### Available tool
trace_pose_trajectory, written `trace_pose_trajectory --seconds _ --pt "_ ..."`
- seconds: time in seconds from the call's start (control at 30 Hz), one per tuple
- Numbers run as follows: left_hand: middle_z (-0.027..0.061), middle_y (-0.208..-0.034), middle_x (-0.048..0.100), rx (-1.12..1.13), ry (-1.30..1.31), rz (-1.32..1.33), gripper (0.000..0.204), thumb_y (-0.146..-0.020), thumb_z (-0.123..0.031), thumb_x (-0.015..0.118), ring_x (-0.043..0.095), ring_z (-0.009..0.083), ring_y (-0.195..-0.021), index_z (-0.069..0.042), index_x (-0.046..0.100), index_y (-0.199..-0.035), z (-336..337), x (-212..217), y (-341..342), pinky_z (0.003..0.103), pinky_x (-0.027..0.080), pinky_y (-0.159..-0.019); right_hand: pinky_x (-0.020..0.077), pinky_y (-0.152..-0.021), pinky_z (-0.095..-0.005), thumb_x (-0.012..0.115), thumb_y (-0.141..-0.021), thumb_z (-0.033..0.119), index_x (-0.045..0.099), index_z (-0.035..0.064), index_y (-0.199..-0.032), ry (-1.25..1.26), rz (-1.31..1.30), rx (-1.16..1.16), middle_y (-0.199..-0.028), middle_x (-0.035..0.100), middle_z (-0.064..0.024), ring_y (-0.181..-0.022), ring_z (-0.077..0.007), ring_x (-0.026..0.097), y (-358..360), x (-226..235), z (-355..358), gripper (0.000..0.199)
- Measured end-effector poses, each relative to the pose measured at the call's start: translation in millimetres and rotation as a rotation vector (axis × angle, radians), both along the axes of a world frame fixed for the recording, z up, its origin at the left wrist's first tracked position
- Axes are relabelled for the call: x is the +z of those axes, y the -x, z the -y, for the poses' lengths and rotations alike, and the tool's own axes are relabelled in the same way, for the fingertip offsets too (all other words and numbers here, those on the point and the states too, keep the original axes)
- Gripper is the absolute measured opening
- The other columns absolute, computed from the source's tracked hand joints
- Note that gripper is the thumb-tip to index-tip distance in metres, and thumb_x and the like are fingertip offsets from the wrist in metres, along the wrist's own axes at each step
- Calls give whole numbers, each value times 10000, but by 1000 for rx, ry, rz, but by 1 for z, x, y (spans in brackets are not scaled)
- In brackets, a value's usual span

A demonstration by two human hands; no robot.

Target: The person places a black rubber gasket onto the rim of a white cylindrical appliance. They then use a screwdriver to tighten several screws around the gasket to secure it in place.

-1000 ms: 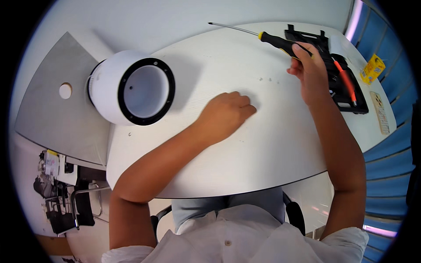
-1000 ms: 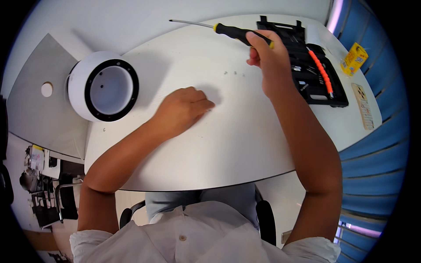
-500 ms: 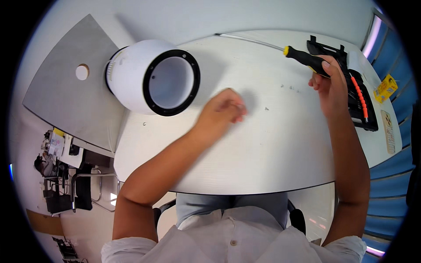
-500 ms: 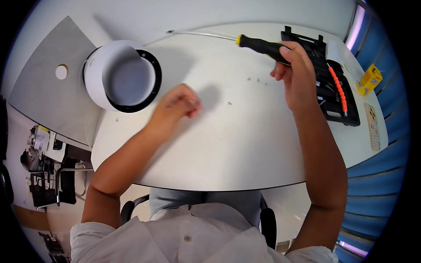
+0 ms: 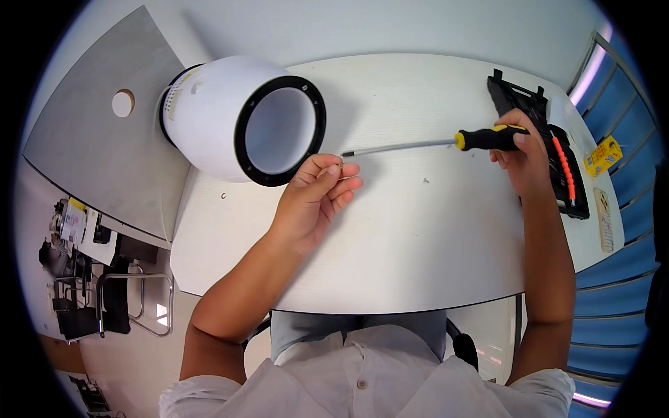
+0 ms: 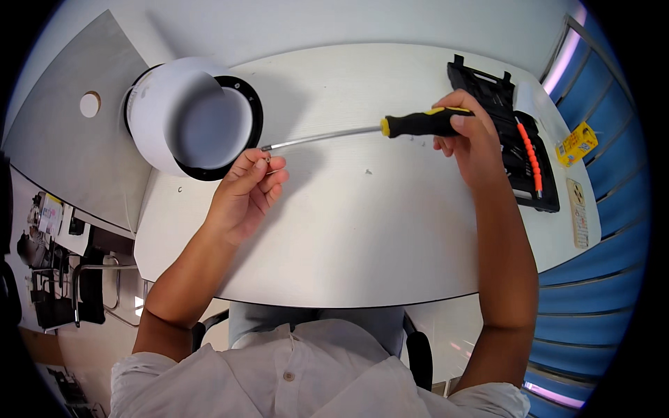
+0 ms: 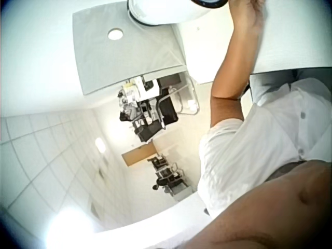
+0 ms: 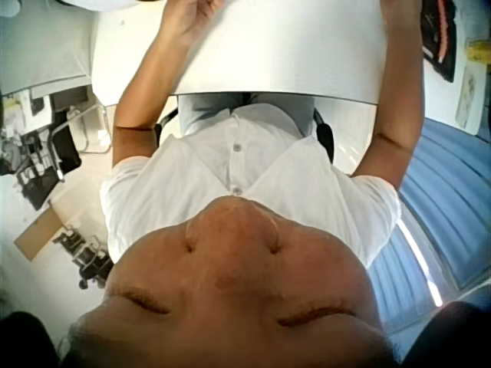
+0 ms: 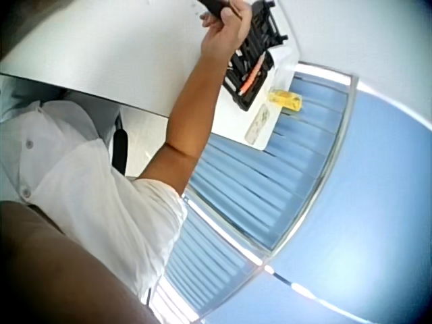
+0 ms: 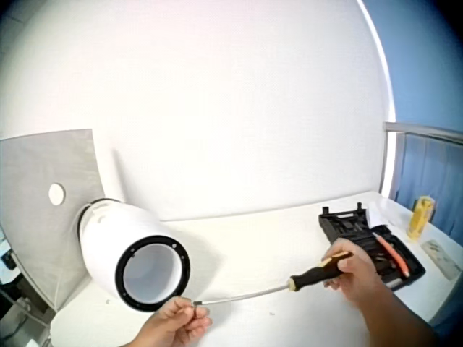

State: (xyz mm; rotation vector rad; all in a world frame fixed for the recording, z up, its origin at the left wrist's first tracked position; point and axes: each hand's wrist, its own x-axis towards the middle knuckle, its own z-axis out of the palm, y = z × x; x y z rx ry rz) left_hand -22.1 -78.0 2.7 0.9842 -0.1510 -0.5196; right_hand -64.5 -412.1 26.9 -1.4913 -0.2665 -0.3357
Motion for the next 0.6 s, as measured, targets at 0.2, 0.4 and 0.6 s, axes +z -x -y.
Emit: trace_pose_trajectory --seconds 0.2,0.4,0.6 --pt "-9 -908 616 16 35 -15 124 -963 -263 524 595 84 -803 -143 553 -956 -6 -5 0 219 503 -712 449 -571 -253 513 -727 243 547 -11 -959 63 10 -82 -734 519 -72 -551 -100 465 1 -2 -14 346" --pt "-29 -889 582 32 -2 -35 174 -972 -315 497 553 75 -802 -148 518 -929 -7 -2 2 222 475 -735 452 -564 -250 523 -729 264 549 -9 -966 107 -35 -124 -742 517 -65 -560 -98 477 2 -5 -16 363" --pt "-26 -880 572 35 -23 -15 191 -982 -323 472 540 82 -793 -145 505 -922 -6 -1 2 228 465 -731 448 -567 -250 532 -733 288 553 -9 -972 101 -12 -87 -772 517 -67 -567 -94 478 0 -7 -17 382"
